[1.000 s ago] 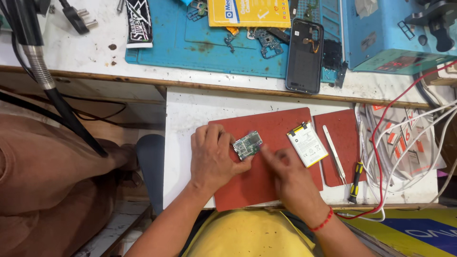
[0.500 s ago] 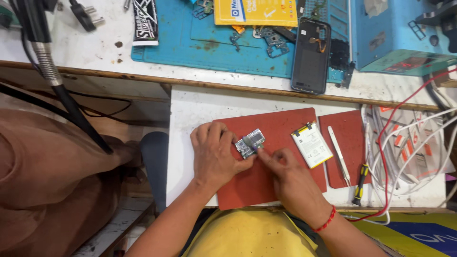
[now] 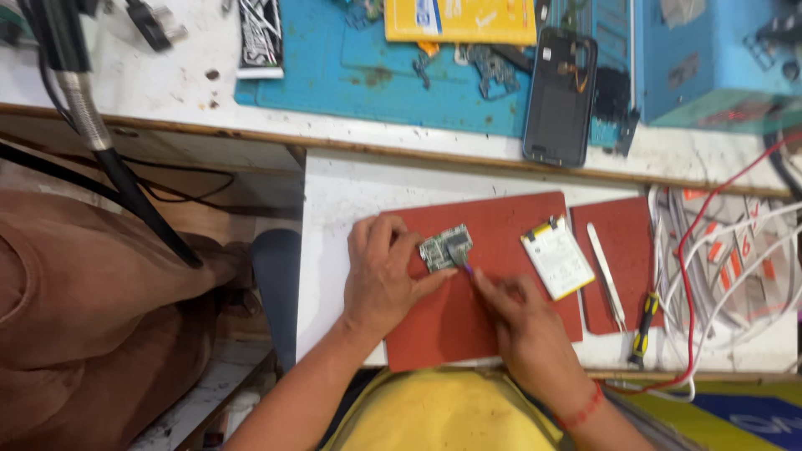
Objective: The person disassembles a smartphone, removing the back cover and battery. They then use a toothbrush to clean the exposed motherboard and other internal components on a workbench.
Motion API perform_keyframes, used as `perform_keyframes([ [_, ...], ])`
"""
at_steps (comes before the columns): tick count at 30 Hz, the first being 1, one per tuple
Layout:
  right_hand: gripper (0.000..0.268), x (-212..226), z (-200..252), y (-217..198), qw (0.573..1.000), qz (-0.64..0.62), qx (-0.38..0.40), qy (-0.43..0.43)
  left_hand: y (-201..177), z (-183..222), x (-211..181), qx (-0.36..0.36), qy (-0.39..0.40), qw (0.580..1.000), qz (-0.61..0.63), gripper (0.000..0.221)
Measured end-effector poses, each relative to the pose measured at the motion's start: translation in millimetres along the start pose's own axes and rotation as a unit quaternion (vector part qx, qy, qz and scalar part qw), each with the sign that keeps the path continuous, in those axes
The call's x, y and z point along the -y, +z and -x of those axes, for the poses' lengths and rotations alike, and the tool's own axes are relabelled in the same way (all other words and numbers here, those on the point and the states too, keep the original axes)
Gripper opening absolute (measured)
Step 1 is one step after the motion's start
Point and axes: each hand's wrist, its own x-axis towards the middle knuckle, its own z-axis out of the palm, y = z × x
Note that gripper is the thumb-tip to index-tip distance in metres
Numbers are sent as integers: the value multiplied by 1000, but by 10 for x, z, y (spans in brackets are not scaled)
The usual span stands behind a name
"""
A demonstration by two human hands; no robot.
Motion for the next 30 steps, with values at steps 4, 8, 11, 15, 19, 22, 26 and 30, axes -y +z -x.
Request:
perform_keyframes([
  [4, 68, -4, -134, 58, 999, 3, 52, -6, -17, 16, 38, 19, 1, 999, 33, 52],
  [8, 71, -28, -167, -11, 999, 17, 26, -16, -117, 3, 83, 38, 7, 997, 61, 53],
  [11, 63, -71, -211, 13, 996, 59, -4, -65, -102, 85, 80, 33, -9, 997, 64, 51],
  [15, 68, -31, -282, -55, 994, 63, 42, -77, -104, 42, 14, 29, -27, 997, 69, 56],
  [19, 70, 8, -162, -111, 992, 68, 76, -80, -91, 41, 35, 43, -60, 994, 78, 60],
  [22, 70, 91, -203, -64, 995, 53, 59, -61, -84, -15, 60, 30, -54, 995, 76, 62],
  [26, 72, 109, -286, 143, 992, 75, 105, -14, -61, 101, 45, 27, -49, 996, 66, 58],
  [30, 70, 32, -114, -6, 998, 51, 38, -28, -92, 10, 22, 22, -48, 996, 69, 59],
])
